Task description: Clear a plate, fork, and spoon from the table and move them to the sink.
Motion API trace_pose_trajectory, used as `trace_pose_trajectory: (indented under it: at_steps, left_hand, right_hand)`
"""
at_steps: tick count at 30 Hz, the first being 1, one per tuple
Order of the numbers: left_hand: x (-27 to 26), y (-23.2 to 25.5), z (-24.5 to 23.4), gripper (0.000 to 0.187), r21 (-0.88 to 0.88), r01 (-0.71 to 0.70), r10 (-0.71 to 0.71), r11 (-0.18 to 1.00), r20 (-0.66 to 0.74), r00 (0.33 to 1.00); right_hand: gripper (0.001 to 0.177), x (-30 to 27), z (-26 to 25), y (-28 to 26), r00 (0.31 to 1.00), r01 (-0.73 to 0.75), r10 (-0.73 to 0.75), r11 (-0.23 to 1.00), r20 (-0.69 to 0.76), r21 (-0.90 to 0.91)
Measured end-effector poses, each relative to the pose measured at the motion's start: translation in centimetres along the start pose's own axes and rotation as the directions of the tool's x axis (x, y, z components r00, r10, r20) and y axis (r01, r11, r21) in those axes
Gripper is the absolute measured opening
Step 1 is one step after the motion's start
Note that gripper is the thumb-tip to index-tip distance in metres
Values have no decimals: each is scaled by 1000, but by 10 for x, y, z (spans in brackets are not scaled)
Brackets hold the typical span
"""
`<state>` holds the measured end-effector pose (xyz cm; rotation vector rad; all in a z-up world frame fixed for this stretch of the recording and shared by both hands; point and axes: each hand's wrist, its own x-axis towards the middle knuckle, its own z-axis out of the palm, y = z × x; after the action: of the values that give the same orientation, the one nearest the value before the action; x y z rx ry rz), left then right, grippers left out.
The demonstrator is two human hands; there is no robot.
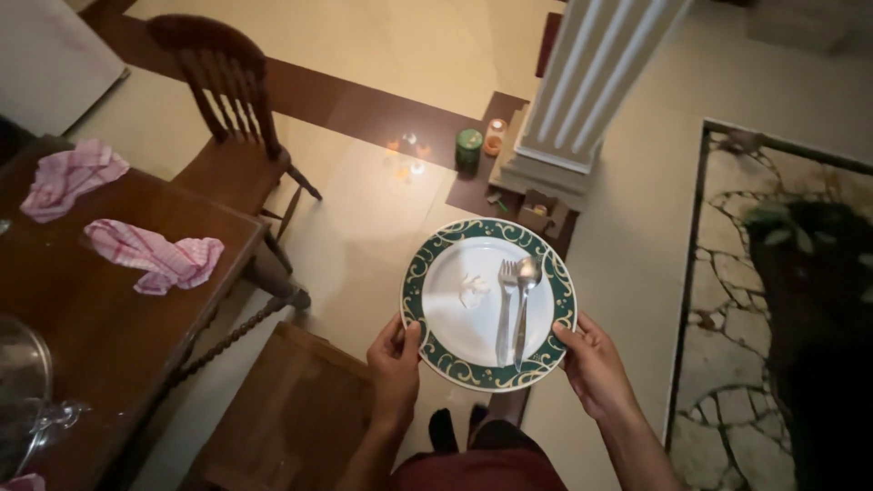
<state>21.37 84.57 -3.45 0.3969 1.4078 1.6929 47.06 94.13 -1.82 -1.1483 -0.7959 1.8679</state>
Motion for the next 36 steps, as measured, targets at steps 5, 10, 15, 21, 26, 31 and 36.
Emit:
trace_pose_trajectory:
  at_steps: [5, 10, 15, 21, 26, 31, 36]
  left_hand:
    - [33, 1, 10, 39, 27, -44, 45, 999, -51, 998]
    - [72, 7, 31, 39, 3, -110, 110, 994, -87, 990]
    - [107, 4, 47, 40, 54, -129, 136, 990, -156, 978]
    - [154, 13, 62, 39, 58, -154, 163, 986, -206, 965]
    - [205, 21, 61, 39, 41, -196, 200, 980, -215, 956]
    - [256, 55, 59, 39, 53, -156, 164, 986, -234, 958]
    - [308, 94, 50, 36, -7, -146, 140, 989, -244, 960]
  right_hand:
    - [46, 46, 15, -20, 997, -4, 7, 999, 75, -41]
    - [48, 103, 26, -45, 995, -50, 57, 995, 83, -85]
    - [51, 156, 35, -64, 984, -79, 92, 993, 151, -93]
    - [50, 215, 47, -79, 974, -99, 126, 984, 186, -146]
    - [47, 266, 72, -86, 963, -78, 116, 985, 244, -156]
    - [45, 315, 112, -89, 973, -71, 105, 984, 207, -165]
    - [47, 357, 167, -99, 965, -74, 102, 990, 241, -123]
